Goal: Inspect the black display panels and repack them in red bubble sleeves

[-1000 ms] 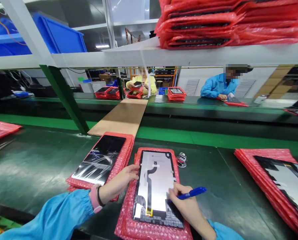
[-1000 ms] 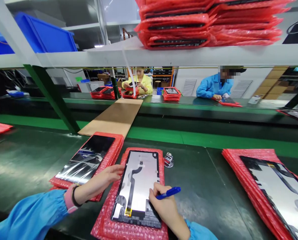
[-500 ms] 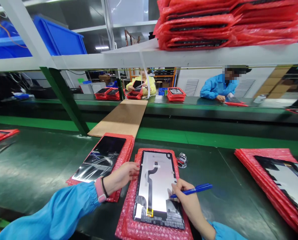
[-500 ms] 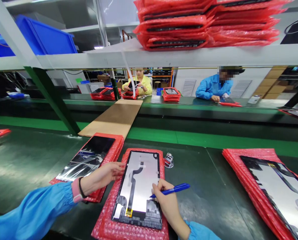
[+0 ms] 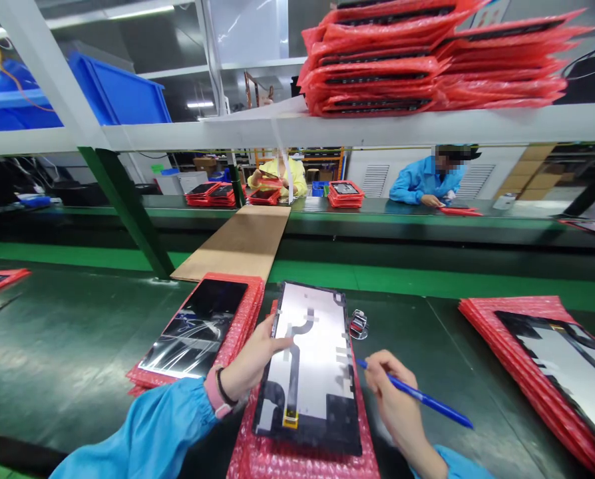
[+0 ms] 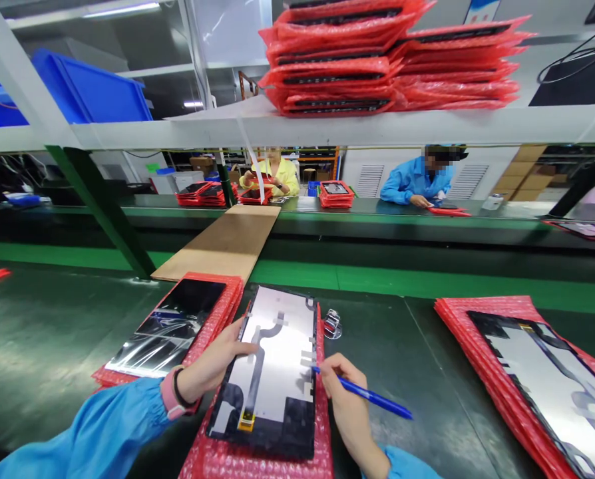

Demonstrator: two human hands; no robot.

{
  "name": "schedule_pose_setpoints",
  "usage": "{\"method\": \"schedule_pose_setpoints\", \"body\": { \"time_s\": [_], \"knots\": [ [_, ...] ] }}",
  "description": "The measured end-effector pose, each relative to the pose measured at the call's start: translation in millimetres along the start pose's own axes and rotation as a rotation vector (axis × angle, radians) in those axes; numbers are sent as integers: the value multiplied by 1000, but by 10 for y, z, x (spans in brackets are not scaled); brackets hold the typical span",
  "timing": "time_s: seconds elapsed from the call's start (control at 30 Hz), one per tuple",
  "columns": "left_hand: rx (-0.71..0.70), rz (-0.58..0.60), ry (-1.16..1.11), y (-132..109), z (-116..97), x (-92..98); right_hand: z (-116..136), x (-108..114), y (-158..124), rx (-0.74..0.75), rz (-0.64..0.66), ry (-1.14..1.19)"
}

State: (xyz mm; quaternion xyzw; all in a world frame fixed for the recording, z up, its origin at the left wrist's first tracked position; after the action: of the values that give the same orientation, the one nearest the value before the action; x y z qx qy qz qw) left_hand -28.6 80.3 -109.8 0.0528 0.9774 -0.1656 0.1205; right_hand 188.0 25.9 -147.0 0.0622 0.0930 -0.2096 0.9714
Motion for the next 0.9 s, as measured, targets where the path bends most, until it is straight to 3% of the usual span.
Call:
{"method": "schedule_pose_setpoints", "body": {
  "time_s": [0.13,0.37,0.5,0.67,0.73,0.8,0.9],
  "knots": [
    [-116,-19,-30,-36,-312,75,321,112,91,43,-60,129],
    [-356,-90,-77,-127,-763,109,825,-8,174,64,-61,234],
    [-489,-177,3,-212,-915,143,1005,-162,128,73,-18,259],
    [-847,-378,274,-421,-1107,194,1107,-538,42,-30,179,348],
    [-973,-280,382,-452,-1118,98,1092,-736,14,-129,322,426],
    [-1050,-73,470,-437,-1088,-38,1063,-894,6,-216,440,510],
    [-1082,133,626,-375,-1049,-151,956,-981,80,-297,447,519]
  ]
}}
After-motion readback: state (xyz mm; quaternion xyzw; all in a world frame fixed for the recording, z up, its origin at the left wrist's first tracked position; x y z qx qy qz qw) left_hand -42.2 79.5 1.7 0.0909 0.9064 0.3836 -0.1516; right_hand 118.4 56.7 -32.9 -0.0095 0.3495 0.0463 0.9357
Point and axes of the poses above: each hand's wrist, its own y-axis towards the middle knuckle, its own x-axis out of the back of the hand, z = x × y, the point moved 8 cm from there along y, towards the middle knuckle, and after that the axes turned 8 degrees about -z, right-handed, at the moved point
